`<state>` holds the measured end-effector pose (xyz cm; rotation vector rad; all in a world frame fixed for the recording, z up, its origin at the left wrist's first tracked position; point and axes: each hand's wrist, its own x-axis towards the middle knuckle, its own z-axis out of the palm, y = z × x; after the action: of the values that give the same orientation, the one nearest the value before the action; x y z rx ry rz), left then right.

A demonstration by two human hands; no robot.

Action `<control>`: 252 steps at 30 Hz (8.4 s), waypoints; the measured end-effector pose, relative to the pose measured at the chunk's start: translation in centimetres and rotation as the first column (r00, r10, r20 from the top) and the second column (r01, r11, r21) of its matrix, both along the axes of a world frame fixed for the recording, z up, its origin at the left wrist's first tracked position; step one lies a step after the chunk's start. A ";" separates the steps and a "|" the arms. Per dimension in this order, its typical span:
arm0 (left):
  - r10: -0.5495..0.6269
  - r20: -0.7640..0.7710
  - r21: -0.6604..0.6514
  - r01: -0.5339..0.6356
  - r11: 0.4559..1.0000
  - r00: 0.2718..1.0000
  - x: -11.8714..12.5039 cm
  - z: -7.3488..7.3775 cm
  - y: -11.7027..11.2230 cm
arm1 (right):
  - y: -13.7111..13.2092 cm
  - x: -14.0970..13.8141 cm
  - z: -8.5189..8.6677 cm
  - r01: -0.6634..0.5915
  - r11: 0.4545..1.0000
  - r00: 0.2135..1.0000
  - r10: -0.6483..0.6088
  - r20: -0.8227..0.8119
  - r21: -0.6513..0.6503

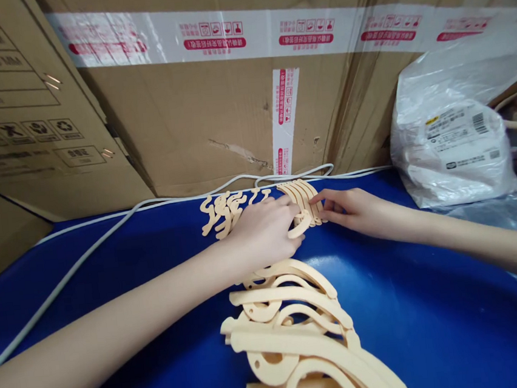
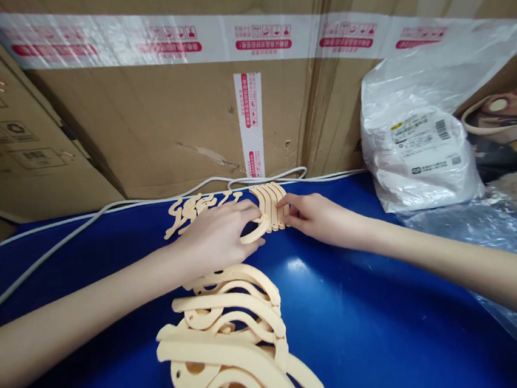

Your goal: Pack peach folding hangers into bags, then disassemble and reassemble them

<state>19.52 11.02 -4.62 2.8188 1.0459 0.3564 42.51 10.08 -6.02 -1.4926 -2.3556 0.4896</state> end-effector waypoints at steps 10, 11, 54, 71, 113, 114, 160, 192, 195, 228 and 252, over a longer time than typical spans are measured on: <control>0.244 0.552 -0.441 0.032 0.897 0.798 -0.1 3.6 2.1 | -2.5 -3.9 4.2 0.056 0.992 0.961 -0.023 -0.276 0.114; 0.282 0.581 -0.510 0.072 0.857 0.763 -0.1 4.1 2.1 | -2.4 -4.6 4.4 0.005 0.998 0.932 0.018 -0.361 0.062; 0.544 0.516 -0.825 0.213 0.523 0.662 -2.2 4.3 1.7 | 0.4 -3.4 7.8 0.281 0.935 0.700 -0.045 -0.712 0.218; 0.343 0.570 -0.380 -0.131 0.916 0.747 -2.9 4.4 1.7 | 2.1 -6.2 6.3 0.048 0.999 0.974 -0.043 -0.223 0.019; 0.415 0.002 -0.049 -0.415 0.909 0.910 -8.4 -4.0 2.8 | -8.7 -6.0 3.4 -0.343 0.926 0.939 0.340 0.049 0.157; 0.409 0.014 -0.060 -0.407 0.911 0.913 -8.5 -3.8 2.6 | -9.6 -6.8 3.7 -0.352 0.927 0.936 0.347 0.057 0.133; 0.442 0.075 0.006 -0.444 0.896 0.894 -8.2 2.9 5.2 | 1.5 -6.3 8.5 0.056 0.930 0.785 -0.266 -0.560 -0.363; 0.615 0.565 -0.777 0.605 0.172 0.550 -4.9 5.5 -0.5 | 0.0 -5.7 5.6 -0.013 0.681 0.905 -0.303 0.297 0.733; 0.632 0.509 -0.831 0.525 0.184 0.584 -4.5 5.5 -0.6 | -0.1 -5.6 5.6 0.024 0.729 0.903 -0.309 0.297 0.684; 0.525 0.318 -0.777 -0.100 0.621 0.790 -4.3 3.3 1.2 | 3.5 1.3 1.3 0.287 0.942 0.885 -0.331 0.327 0.177; 0.110 0.449 -0.157 -0.043 0.987 0.887 -4.6 5.9 -0.1 | -0.5 -5.1 7.6 -0.016 0.850 0.990 -0.061 0.127 0.527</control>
<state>14.94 10.88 1.30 2.3933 1.0235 0.8668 37.41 9.62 1.56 -1.3135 -2.3038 -0.2724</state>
